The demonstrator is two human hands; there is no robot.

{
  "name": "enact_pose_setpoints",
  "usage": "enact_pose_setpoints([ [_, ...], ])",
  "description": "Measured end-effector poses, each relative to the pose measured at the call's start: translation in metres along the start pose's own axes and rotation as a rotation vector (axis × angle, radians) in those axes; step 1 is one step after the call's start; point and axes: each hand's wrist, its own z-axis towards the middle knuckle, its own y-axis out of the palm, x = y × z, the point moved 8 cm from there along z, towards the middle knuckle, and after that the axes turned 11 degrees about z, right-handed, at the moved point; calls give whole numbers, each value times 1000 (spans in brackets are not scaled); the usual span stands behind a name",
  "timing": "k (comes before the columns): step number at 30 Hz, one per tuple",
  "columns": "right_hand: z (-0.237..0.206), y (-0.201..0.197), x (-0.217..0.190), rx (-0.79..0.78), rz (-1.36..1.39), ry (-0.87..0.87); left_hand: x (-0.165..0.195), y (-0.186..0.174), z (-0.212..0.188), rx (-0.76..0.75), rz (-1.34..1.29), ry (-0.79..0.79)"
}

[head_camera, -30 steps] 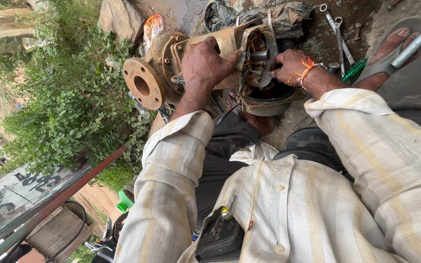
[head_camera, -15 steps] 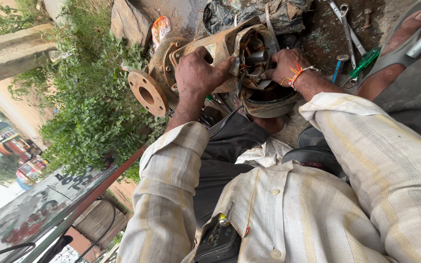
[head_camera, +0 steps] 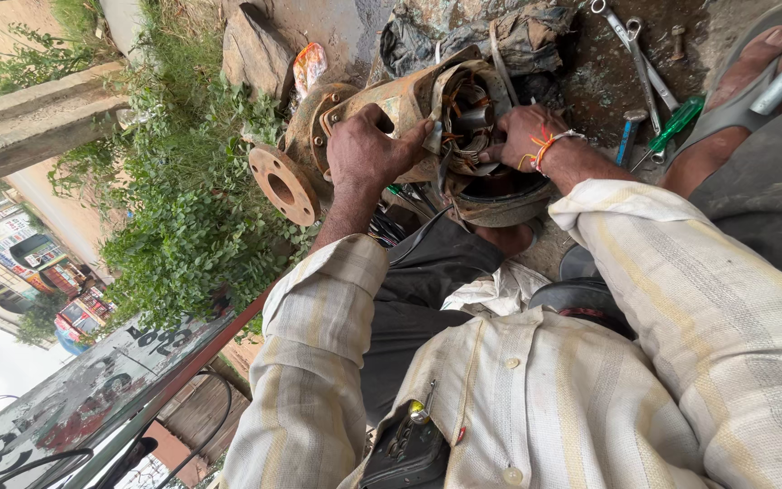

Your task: The person sits on the ground and uses a screwdriver to loosen and remove bolts from a rusty cylindrical machine. They then open the casing to access and manipulate the internal wiring and components.

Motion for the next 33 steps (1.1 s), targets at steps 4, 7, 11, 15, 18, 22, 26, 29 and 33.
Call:
enact_pose_setpoints([
  [4, 2, 4, 6, -56, 66, -18, -3, 8, -1, -34, -22, -14],
  [7, 0, 8, 14, -125, 112, 92, -4, 9, -1, -44, -37, -1],
  [11, -3, -2, -4, -35, 7, 31, -4, 5, 0, -36, -7, -23],
  [15, -5, -5, -9, 14, -50, 4, -2, 2, 1, -34, -5, -22],
  [18, -4, -3, -1, -6, 108, 25, -2, 1, 1, -23, 13, -9],
  [22, -2, 12, 7, -206, 164, 65, -3, 3, 1, -43, -3, -17],
  [26, -2, 19, 4, -258, 165, 85, -2, 4, 2, -57, 7, -23],
  [29, -3, 24, -14, -215, -2, -37, -2, 3, 2, -55, -12, -18],
  [33, -4, 28, -15, -218, -54, 43, -2, 3, 2, -44, 2, -10],
])
